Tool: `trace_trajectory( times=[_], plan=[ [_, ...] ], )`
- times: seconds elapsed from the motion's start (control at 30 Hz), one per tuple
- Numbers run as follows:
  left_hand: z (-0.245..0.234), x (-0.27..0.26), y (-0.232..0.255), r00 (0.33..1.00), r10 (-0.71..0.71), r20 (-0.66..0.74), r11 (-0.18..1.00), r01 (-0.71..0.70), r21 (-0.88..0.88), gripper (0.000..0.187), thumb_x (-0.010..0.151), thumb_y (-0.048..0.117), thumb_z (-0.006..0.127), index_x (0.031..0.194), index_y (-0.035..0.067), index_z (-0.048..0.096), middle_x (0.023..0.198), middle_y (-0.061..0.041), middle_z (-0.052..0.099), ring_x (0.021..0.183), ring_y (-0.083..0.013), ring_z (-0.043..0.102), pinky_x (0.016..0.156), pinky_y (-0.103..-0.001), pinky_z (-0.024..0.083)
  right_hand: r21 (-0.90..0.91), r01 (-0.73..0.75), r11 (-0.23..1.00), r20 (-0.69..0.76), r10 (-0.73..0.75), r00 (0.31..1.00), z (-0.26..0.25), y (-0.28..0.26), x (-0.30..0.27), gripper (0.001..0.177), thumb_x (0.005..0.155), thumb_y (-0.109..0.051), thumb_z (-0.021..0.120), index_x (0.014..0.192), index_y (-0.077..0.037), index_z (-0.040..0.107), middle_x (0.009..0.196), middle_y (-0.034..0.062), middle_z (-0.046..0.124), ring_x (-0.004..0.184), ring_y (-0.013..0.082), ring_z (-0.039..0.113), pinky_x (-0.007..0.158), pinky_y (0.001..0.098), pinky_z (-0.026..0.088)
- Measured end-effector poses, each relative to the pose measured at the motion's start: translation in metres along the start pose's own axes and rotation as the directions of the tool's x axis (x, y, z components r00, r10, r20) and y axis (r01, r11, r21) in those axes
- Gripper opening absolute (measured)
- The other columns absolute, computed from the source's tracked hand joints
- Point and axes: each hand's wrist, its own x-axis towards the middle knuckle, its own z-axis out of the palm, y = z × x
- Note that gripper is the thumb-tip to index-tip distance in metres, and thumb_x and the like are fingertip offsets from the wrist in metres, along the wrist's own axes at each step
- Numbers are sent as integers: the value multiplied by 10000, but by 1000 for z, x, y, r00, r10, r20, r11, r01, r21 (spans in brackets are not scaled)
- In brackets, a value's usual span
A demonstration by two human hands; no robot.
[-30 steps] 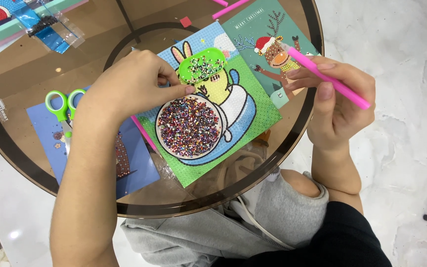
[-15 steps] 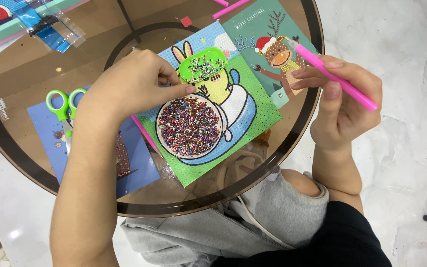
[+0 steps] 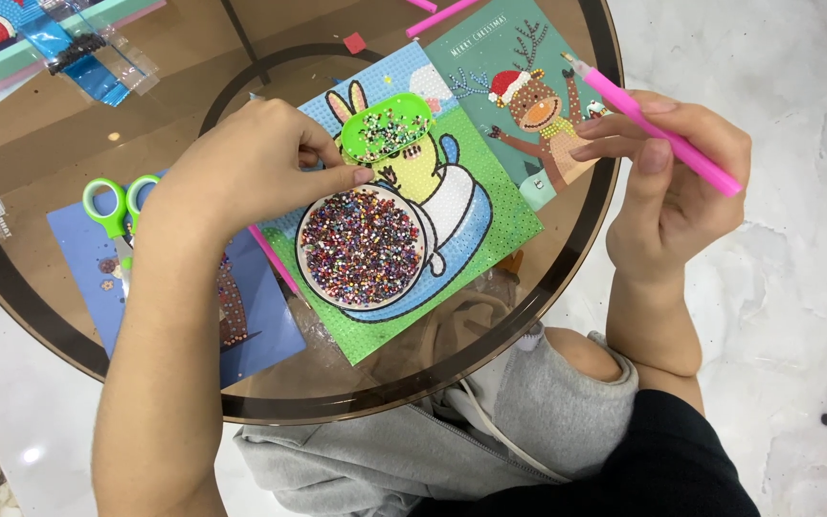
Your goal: Using a specialized pen tool to pick up small resin diamonds and place them onto a pre-printed adhesive canvas.
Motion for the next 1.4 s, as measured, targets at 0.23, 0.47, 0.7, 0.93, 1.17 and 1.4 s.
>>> trace_trajectory(
  times=[0.23, 0.47, 0.7, 0.93, 1.17, 1.4],
  plan=[
    [1, 0, 0, 1000, 28, -7, 999, -29, -14, 367, 871, 466, 692, 739, 131, 764, 504, -47, 476, 518, -191, 399, 517, -366, 280, -11, -11, 1000, -18, 11, 1000, -3, 2, 0, 161, 1100, -72, 361, 1173, 69, 385, 1073, 335, 510, 795, 459, 658, 622, 437, 600],
    [-1, -2, 4, 1000, -19, 2, 999, 19, -31, 358, 876, 452, 686, 758, 126, 774, 445, -67, 378, 501, -188, 263, 505, -369, 206, 2, -26, 1000, -3, 26, 1000, -8, 8, -2, 162, 1105, -77, 356, 1192, 57, 382, 1102, 307, 503, 806, 452, 661, 643, 436, 606],
    [0, -1, 3, 1000, -22, 12, 998, 23, -63, 367, 890, 439, 678, 715, 128, 765, 467, -36, 293, 516, -163, 208, 510, -357, 167, 21, -67, 998, 9, 67, 998, -12, 17, -2, 138, 1097, -40, 353, 1173, 72, 379, 1123, 305, 487, 811, 452, 659, 657, 433, 607],
    [-2, -2, 8, 996, -87, 31, 995, 88, -48, 376, 893, 442, 676, 697, 131, 757, 493, -30, 260, 537, -164, 192, 524, -349, 152, 19, -76, 997, 10, 76, 997, -15, 22, -2, 146, 1096, -42, 355, 1171, 80, 386, 1134, 285, 489, 824, 443, 660, 669, 429, 608],
    [0, 0, 4, 999, -45, 21, 997, 47, -60, 357, 888, 429, 678, 711, 133, 770, 476, -28, 268, 524, -156, 194, 520, -347, 157, 6, -77, 997, 42, 77, 996, -17, 22, -1, 156, 1094, -39, 355, 1167, 94, 395, 1091, 287, 489, 851, 423, 654, 688, 411, 606],
    [1, 1, 3, 999, -40, 18, 998, 41, -53, 374, 895, 429, 676, 697, 121, 753, 475, -28, 272, 521, -158, 201, 520, -346, 168, 1, -84, 996, 59, 84, 995, -16, 22, 0, 158, 1091, -25, 354, 1166, 107, 397, 1101, 284, 471, 881, 430, 650, 718, 417, 606]
  ],
)
